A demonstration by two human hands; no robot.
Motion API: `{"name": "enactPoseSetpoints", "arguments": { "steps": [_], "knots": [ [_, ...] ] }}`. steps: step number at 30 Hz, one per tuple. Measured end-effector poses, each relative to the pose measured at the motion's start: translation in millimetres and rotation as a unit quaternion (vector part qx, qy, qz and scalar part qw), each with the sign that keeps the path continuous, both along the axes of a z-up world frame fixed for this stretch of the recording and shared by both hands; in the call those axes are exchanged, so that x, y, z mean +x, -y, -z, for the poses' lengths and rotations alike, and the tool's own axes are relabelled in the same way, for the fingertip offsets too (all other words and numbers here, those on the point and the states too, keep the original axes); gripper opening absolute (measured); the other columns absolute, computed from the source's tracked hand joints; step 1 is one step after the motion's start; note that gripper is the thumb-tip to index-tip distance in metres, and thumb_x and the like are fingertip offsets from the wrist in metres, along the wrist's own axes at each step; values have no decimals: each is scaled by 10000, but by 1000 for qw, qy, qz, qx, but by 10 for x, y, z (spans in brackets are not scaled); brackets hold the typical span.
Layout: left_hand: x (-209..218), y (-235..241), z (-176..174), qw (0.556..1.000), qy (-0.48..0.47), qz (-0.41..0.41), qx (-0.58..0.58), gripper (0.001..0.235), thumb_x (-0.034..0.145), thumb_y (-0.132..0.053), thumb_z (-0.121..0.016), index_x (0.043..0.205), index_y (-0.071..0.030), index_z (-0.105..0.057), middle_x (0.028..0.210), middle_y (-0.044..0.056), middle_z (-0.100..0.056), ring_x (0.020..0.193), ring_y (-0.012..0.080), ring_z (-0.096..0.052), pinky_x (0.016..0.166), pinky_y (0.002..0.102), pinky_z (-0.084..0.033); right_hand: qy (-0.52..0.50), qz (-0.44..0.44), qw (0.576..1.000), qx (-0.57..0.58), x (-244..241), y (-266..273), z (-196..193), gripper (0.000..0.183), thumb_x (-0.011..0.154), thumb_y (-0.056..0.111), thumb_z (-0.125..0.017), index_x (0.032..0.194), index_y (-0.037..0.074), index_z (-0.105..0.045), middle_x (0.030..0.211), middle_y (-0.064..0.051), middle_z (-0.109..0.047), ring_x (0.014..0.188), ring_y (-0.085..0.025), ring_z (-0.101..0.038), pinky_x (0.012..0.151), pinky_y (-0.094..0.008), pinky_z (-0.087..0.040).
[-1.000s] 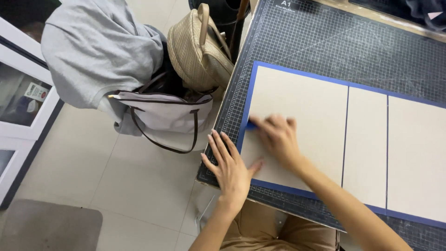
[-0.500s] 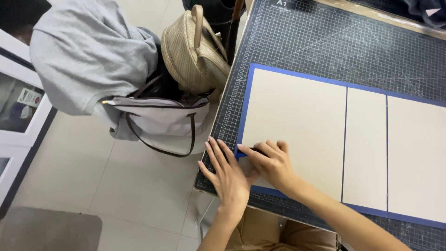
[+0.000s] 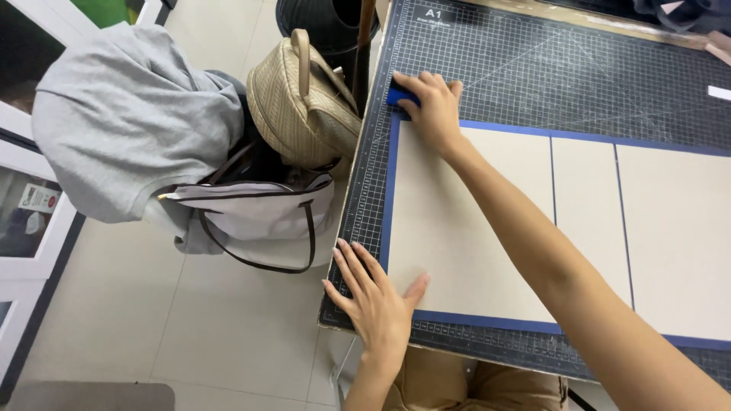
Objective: Smoothing and gluing blue paper edges onto cardboard to assemble a folder.
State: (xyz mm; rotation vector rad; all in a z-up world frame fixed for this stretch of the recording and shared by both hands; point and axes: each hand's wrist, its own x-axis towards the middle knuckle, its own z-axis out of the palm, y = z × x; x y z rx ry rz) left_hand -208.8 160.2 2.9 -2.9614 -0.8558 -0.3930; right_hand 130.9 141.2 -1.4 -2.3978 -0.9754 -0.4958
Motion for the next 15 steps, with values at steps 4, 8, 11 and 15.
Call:
{"name": "enactPoseSetpoints", "arguments": {
  "steps": [4,8,11,15],
  "knots": [
    [-15,9,-12,1000,1,-3,-5,1242,774,-939,-399,1539,31,-279,1613,236,-278,1512,325,-259,1152,611,-222,-139,-35,988,53,-46,40,-127,446,911,150,-753,1329,258,-641,1119,27,-700,1056,-209,-596,904,-430,-233],
    [-25,-9,60,1000,-3,3,-18,1343,726,-956,-498,1571,34,-166,1634,245,-209,1527,332,-219,1165,617,-199,-107,-45,992,-40,-525,225,13,428,989,304,-670,1403,208,-613,917,-1,-528,886,-219,-495,823,-371,-238],
    [-49,-6,60,997,32,22,-61,1413,702,-919,-606,1582,31,-41,1657,247,-112,1546,347,-170,1177,637,-171,-48,-111,992,-42,-1090,495,150,410,1010,310,-626,1417,276,-585,922,-2,-541,888,-218,-520,847,-407,-257],
    [-140,-6,109,971,189,84,-122,1262,777,-813,-551,1584,4,-26,1637,285,-184,1525,397,-290,1169,598,-332,-12,-164,986,-26,-1936,791,136,443,963,113,-691,1361,298,-636,851,81,-556,818,-135,-478,853,-350,-229]
  ]
}}
